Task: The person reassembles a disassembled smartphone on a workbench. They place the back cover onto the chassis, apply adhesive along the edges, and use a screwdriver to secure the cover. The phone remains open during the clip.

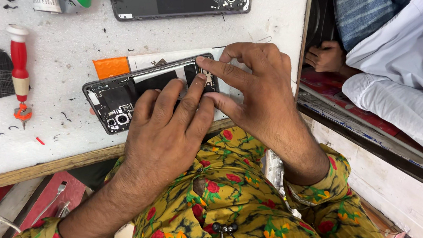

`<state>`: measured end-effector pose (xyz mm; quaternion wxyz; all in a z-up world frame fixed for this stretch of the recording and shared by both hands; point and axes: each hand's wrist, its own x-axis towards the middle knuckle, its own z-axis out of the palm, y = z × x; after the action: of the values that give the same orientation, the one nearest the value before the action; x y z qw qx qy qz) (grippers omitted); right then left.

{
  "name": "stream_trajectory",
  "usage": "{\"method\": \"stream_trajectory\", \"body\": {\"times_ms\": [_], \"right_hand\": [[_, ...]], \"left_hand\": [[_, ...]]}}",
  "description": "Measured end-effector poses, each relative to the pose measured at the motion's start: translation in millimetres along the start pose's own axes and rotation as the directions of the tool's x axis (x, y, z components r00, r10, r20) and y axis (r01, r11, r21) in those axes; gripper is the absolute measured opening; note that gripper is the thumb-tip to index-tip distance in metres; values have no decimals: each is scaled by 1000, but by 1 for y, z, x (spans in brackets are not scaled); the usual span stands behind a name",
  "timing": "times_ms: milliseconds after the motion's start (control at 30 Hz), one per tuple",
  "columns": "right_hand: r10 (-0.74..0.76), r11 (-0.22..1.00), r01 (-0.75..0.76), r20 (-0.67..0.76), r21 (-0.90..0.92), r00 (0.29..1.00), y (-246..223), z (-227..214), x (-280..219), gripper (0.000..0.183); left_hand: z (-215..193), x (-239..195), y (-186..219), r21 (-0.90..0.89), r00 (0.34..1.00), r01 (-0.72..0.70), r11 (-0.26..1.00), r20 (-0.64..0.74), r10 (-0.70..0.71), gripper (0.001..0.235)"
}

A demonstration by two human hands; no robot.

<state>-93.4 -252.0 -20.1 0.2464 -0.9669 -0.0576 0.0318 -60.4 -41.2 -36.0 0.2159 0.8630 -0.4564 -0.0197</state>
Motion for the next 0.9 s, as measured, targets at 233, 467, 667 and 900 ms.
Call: {"method": "stream_trajectory", "body": {"times_ms": [233, 467, 667, 900], "right_hand": [[19, 1000, -19, 10, -15, 1000, 0, 1, 1, 64], [44, 999, -43, 39, -8, 998, 2, 1, 0, 64], [31, 999, -31, 30, -15, 999, 2, 0, 1, 64], [32, 999, -31, 21, -34, 999, 1, -1, 0, 61]], "left_hand": [[1, 6, 5, 72, 1000, -8, 997, -18, 9, 26], [1, 7, 4, 75, 1000, 2, 997, 4, -2, 23], [-1, 11, 5, 20, 999, 51, 998, -7, -51, 21], [1, 5, 9, 21, 996, 87, 996, -2, -87, 24]]}}
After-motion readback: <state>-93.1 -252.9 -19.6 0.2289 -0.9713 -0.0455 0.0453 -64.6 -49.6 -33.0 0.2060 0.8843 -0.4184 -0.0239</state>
